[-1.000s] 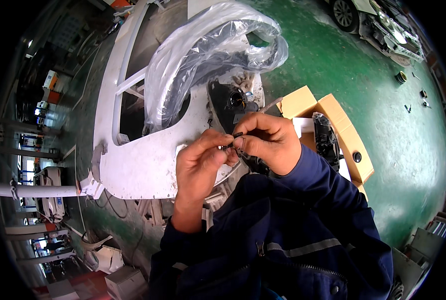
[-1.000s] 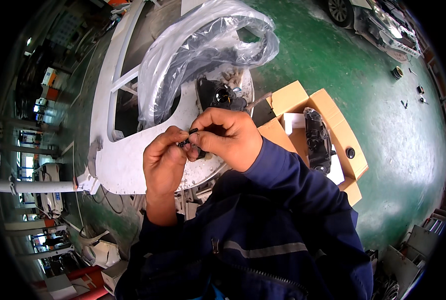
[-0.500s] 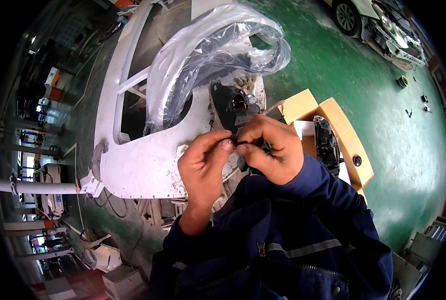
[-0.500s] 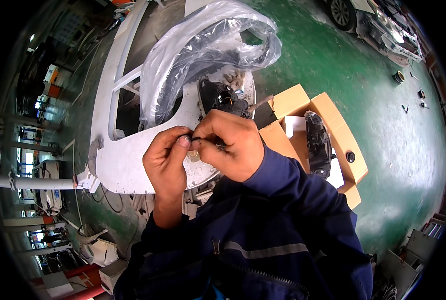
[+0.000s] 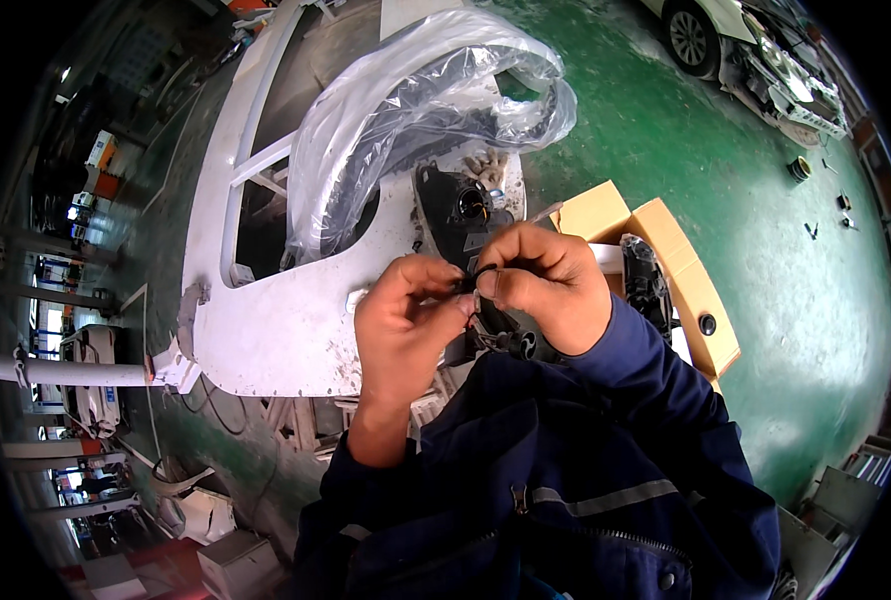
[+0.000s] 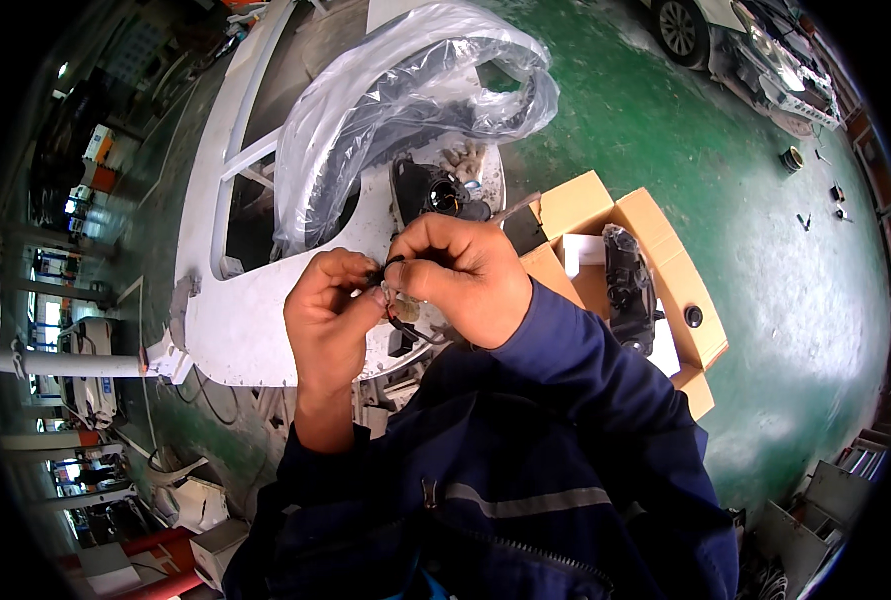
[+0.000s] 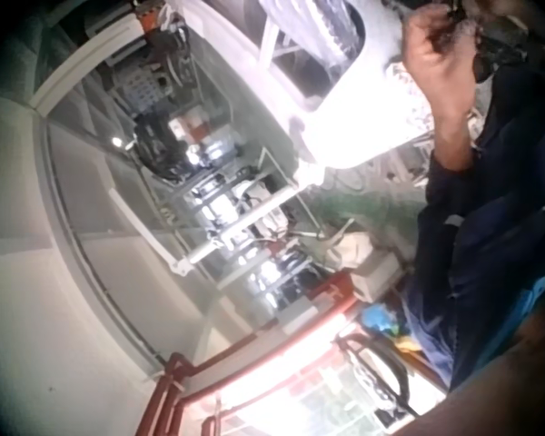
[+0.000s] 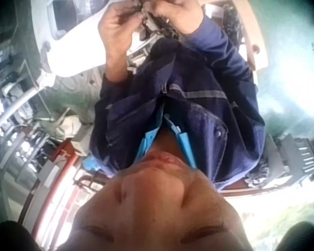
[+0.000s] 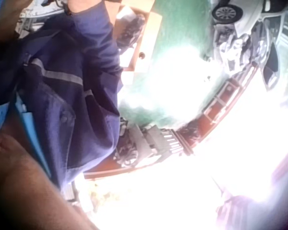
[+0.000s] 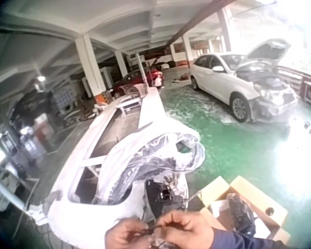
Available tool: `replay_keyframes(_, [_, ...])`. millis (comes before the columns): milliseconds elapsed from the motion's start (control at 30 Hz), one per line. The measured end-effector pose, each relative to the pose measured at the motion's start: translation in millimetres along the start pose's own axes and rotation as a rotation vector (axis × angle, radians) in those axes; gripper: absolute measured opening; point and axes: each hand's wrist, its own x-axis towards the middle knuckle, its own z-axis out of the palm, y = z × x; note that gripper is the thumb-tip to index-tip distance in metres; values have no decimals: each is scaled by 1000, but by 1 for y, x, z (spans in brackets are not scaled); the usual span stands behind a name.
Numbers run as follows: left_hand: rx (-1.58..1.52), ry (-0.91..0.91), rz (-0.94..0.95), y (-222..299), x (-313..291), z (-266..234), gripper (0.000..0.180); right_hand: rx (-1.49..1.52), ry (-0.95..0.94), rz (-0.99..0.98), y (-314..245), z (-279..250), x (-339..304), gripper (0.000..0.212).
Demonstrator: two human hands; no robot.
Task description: The person sits on the floor and assembles car headlights by hand. They connect small electrical connectors to the back of the headlight units, which are placed on a cardboard box and a workbench.
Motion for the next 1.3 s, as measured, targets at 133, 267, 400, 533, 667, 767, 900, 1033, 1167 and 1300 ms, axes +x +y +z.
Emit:
replay_keyframes(133, [350, 66, 197, 7, 0, 8, 24, 70, 2, 104, -7, 3, -1, 8])
replay_keyframes(267, [369, 35, 135, 12, 3, 7, 23, 133, 26, 149, -7, 2, -3, 9])
replay_keyframes(400, [408, 4, 120, 11, 6, 9, 22, 271, 90, 217, -5, -3, -3, 12])
replay_keyframes(533, [355, -9, 58, 13, 8, 9, 21, 375, 163, 209, -7, -7, 1, 13])
replay_keyframes(667, [190, 3, -70, 11, 9, 8, 21, 464, 181, 185, -9, -8, 3, 12])
replay_keyframes(767, [163, 13, -89, 7, 11, 11, 20, 469, 206, 35, -7, -15, 3, 14])
replay_keyframes(900, [299, 50, -211, -14, 5, -17, 20, 742, 278, -449, -60, -77, -4, 24])
replay_keyframes(1033, [103, 44, -202, -9, -5, -14, 22, -36, 329, -490, -87, -83, 2, 22])
replay_keyframes(1167, [-46, -1, -65, -8, 0, -9, 23, -244, 268, -289, -34, -68, 15, 22])
replay_keyframes(1300, [-256, -32, -53, -4, -1, -16, 23, -282, 314, -175, 6, -73, 15, 18])
